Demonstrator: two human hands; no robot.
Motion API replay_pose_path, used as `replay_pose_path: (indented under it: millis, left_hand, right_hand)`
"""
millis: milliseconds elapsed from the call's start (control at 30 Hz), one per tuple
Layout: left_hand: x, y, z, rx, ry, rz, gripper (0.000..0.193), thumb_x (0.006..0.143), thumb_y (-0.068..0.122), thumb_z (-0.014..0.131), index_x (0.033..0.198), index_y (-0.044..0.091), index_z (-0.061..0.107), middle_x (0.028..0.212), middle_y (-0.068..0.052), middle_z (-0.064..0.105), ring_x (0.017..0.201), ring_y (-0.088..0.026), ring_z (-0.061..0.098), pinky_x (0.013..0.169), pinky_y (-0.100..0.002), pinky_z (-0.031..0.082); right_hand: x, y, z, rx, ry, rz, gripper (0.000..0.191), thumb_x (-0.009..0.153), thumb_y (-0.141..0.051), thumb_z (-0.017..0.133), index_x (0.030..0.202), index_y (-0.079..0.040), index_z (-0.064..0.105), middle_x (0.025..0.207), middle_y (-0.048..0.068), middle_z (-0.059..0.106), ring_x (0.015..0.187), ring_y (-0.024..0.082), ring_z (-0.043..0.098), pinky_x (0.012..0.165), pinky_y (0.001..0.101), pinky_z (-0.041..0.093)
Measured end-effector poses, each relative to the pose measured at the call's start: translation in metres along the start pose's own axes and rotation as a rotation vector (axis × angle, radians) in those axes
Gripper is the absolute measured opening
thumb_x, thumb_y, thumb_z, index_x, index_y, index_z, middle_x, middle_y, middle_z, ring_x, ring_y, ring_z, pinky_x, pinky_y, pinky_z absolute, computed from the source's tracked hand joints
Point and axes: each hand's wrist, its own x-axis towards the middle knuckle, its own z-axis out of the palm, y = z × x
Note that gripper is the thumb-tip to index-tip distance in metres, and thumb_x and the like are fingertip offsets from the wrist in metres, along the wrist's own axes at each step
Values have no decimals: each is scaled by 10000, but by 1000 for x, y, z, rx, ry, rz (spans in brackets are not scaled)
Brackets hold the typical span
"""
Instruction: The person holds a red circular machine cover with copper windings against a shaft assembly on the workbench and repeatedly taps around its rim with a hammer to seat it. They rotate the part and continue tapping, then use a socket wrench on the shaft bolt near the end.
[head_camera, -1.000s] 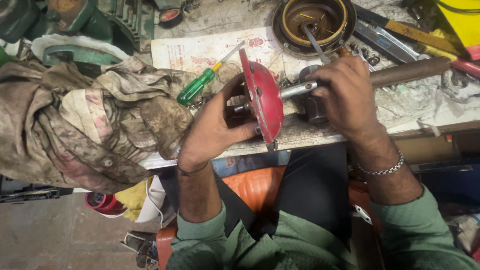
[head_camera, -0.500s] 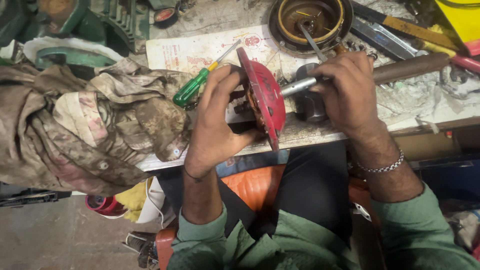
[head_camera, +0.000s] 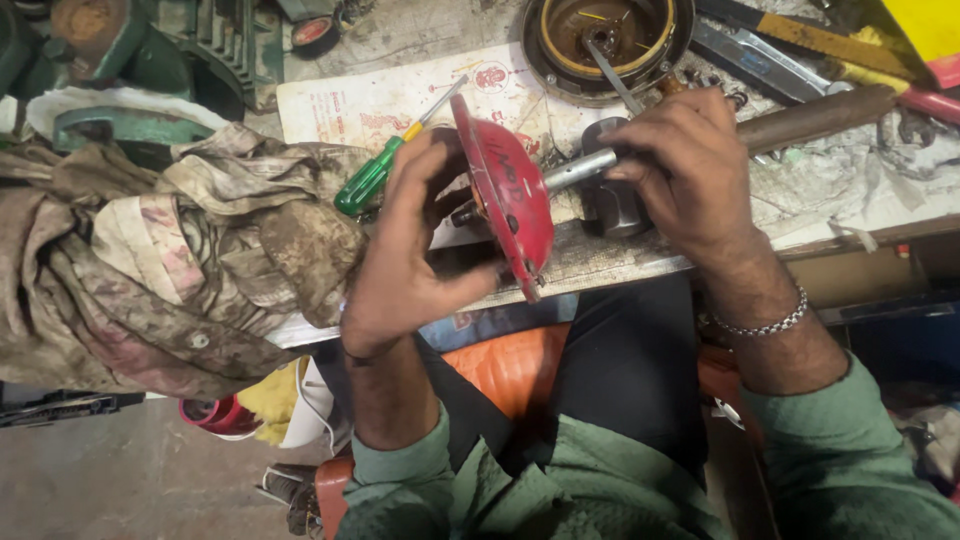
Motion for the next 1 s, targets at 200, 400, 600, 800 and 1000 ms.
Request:
replay_pose_path:
  millis: [200,400,600,800,1000]
  left_hand:
    - [4,5,4,-215,32,-336,1069,734,0,863,1619,-14,263,1471,-172,547,1367,-252,603,1171,-396,542]
    - [11,18,6,-178,58,-230,955,686,2,900,1531,-33,455,1379,-136,557,1316,-227,653,1153,-377,583]
    - [9,24,3,363,85,39,837,648,65,979,1397,-10,612,1387,-122,574,1306,-254,648,1133,-350,565]
    - [9,17,10,487,104,125,823,707,84,976,1423,3,579,1459,-164,523,1364,-326,611,1154,-384,565]
    - [6,17,8,571,73,127,840,693,46,953,1435,4,563,1470,-187,510,1376,-352,590,1135,-406,562]
  right_hand:
    - [1,2,-1,37,8,-17,228,994,-171,855,1149,-58,732,1048,56,713,1071,251,599,949,362,478]
    - [-1,4,1,42,21,-22,228,998,-203,856,1139,-59,748,1025,53,716,1056,237,607,936,351,486]
    - [-5,7,4,61,34,-8,254,971,-206,881,1150,-76,756,1019,50,719,1063,222,617,935,348,492]
    - [-6,9,1,53,52,-2,204,975,-112,903,1104,-74,750,1044,36,728,1081,209,624,959,339,498]
    - [-5,5,-2,65,25,33,255,900,-64,906,1098,-62,745,1027,55,719,1063,245,601,939,350,491]
